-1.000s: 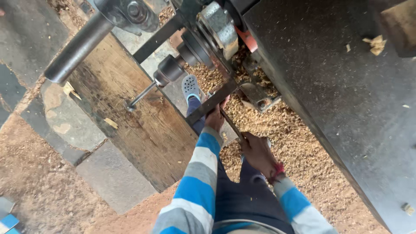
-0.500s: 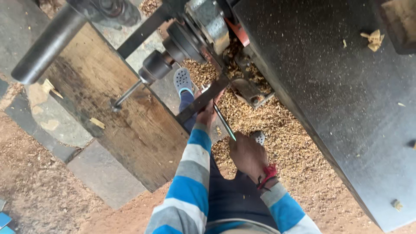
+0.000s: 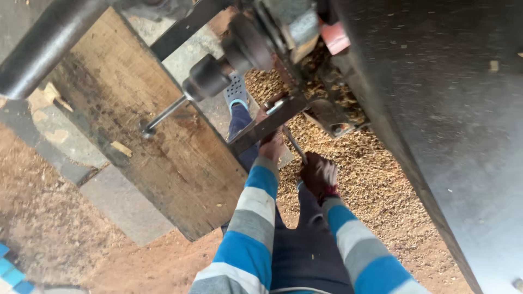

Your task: The person drills a series of holes into a long wooden beam using a stationary drill press, then uses a wrench to adjust a component on the side of the machine before drilling another hole.

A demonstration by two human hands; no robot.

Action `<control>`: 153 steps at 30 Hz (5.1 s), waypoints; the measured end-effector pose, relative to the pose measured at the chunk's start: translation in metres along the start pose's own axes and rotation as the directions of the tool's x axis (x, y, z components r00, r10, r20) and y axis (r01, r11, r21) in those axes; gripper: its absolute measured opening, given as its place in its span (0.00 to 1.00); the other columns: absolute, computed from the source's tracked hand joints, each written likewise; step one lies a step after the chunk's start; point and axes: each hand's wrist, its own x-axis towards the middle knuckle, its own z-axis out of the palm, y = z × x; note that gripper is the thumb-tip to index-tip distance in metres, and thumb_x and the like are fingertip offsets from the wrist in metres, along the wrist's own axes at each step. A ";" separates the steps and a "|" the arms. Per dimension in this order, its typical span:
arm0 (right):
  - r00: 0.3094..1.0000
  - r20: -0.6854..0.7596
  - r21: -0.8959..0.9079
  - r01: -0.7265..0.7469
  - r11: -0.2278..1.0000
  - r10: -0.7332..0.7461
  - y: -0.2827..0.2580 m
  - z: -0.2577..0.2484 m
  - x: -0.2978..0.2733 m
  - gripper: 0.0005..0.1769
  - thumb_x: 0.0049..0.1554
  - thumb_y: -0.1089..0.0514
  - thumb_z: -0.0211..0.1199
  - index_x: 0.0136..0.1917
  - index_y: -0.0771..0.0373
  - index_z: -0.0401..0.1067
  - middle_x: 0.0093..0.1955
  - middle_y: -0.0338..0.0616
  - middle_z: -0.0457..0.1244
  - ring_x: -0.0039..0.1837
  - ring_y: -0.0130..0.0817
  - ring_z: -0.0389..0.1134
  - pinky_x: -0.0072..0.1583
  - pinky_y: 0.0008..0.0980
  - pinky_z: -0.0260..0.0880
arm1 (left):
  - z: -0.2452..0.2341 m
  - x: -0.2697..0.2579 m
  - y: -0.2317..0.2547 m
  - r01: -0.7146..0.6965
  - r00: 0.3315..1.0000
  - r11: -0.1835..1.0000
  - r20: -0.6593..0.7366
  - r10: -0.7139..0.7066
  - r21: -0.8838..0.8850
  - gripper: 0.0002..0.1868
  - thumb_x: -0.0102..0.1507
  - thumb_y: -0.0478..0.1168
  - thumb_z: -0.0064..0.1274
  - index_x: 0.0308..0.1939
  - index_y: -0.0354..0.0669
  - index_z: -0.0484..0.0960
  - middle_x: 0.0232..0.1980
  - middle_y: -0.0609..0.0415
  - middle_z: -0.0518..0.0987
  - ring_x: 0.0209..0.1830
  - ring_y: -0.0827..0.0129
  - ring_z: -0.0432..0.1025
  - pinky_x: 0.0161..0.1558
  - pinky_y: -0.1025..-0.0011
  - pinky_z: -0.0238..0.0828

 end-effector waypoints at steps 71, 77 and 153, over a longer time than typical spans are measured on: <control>0.994 0.036 -0.130 -0.095 0.987 0.100 0.056 0.037 0.005 0.06 0.52 0.51 0.68 0.44 0.47 0.79 0.34 0.50 0.69 0.39 0.53 0.71 0.39 0.50 0.67 | 0.092 -0.046 -0.157 -0.681 0.700 -0.394 0.707 -0.101 0.617 0.16 0.71 0.38 0.50 0.61 0.38 0.70 0.53 0.47 0.78 0.52 0.62 0.75 0.56 0.65 0.75; 0.990 -0.029 -0.003 0.137 0.991 -0.137 0.080 0.064 0.018 0.02 0.54 0.55 0.62 0.42 0.53 0.73 0.33 0.45 0.67 0.36 0.50 0.68 0.38 0.49 0.66 | 0.109 -0.057 -0.173 -0.629 0.762 -0.329 0.642 -0.082 0.704 0.15 0.72 0.38 0.47 0.61 0.37 0.70 0.53 0.46 0.77 0.52 0.62 0.74 0.55 0.64 0.75; 0.981 -0.055 -0.017 0.186 0.982 -0.186 0.057 0.035 -0.033 0.29 0.39 0.58 0.73 0.51 0.65 0.64 0.42 0.61 0.67 0.44 0.61 0.70 0.41 0.50 0.72 | -0.009 -0.068 -0.193 -0.048 0.373 -0.872 0.818 0.437 0.487 0.15 0.73 0.45 0.41 0.44 0.35 0.73 0.21 0.41 0.73 0.19 0.51 0.69 0.24 0.52 0.59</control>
